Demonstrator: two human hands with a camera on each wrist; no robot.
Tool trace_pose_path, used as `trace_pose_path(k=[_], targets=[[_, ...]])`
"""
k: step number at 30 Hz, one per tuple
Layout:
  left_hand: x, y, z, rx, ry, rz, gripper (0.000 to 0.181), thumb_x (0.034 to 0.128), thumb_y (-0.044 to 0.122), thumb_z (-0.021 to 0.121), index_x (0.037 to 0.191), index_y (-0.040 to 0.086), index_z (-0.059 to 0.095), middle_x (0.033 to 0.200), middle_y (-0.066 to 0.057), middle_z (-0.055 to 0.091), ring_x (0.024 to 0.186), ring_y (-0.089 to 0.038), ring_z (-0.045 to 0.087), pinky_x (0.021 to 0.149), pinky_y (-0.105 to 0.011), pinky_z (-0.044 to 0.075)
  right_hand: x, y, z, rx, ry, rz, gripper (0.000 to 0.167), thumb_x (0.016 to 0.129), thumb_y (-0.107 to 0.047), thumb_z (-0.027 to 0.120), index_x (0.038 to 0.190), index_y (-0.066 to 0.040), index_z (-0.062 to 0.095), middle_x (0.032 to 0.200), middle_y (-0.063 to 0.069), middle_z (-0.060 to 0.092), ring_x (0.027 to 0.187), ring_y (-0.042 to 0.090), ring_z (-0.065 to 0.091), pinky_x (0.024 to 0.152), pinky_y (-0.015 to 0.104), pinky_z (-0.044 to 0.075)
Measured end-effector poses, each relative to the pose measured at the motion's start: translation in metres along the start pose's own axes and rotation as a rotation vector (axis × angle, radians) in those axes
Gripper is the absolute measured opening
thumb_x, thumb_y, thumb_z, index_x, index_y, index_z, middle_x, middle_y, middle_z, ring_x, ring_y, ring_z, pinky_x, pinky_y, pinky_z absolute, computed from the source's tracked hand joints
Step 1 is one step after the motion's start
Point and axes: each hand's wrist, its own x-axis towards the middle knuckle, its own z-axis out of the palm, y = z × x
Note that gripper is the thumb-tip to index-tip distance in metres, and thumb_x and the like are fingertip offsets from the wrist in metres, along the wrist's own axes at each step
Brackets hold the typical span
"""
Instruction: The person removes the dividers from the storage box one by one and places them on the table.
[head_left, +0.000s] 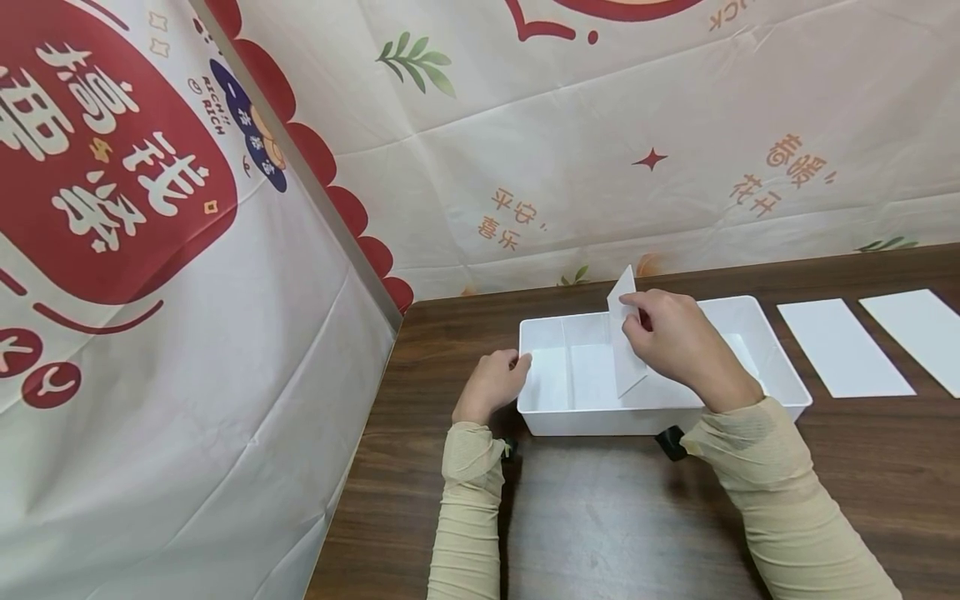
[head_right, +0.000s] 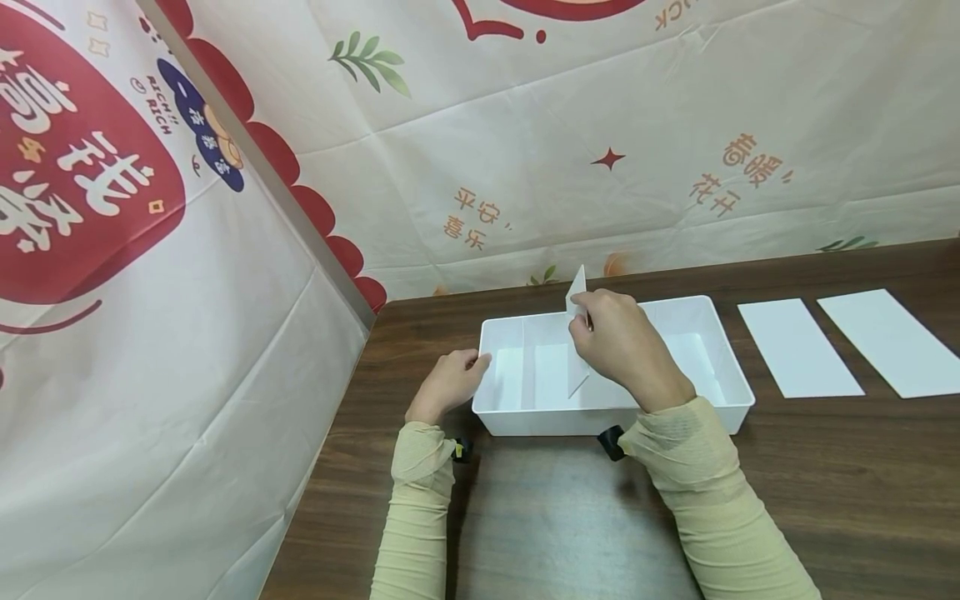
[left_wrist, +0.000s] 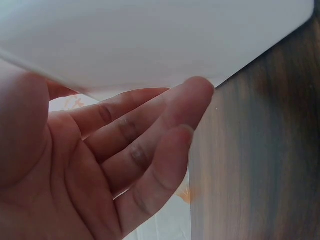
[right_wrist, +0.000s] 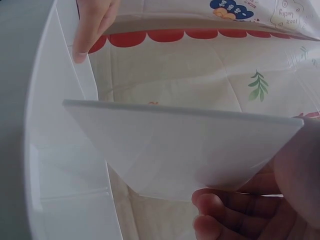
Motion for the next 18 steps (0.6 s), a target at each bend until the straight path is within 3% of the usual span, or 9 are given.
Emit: trace_pose_path(k=[18], targets=[[-0.0004, 0.0003, 0.0001, -0.007, -0.004, -0.005, 0.039, 0.1049, 0.037, 0.042, 0.081, 0.011, 0.058, 0.07, -0.004, 0.05, 0.063, -0.017, 0.049, 0.059, -0.029, 0.04, -0.0012, -0.0028, -0.0065, 0.012, -0.035, 0.052, 0.032, 0.093, -0.004, 0.052, 0.118, 0.012, 0.064, 0.08, 0.015, 0.058, 0.066, 0.023, 0.049, 0.055, 0.032, 0.04]])
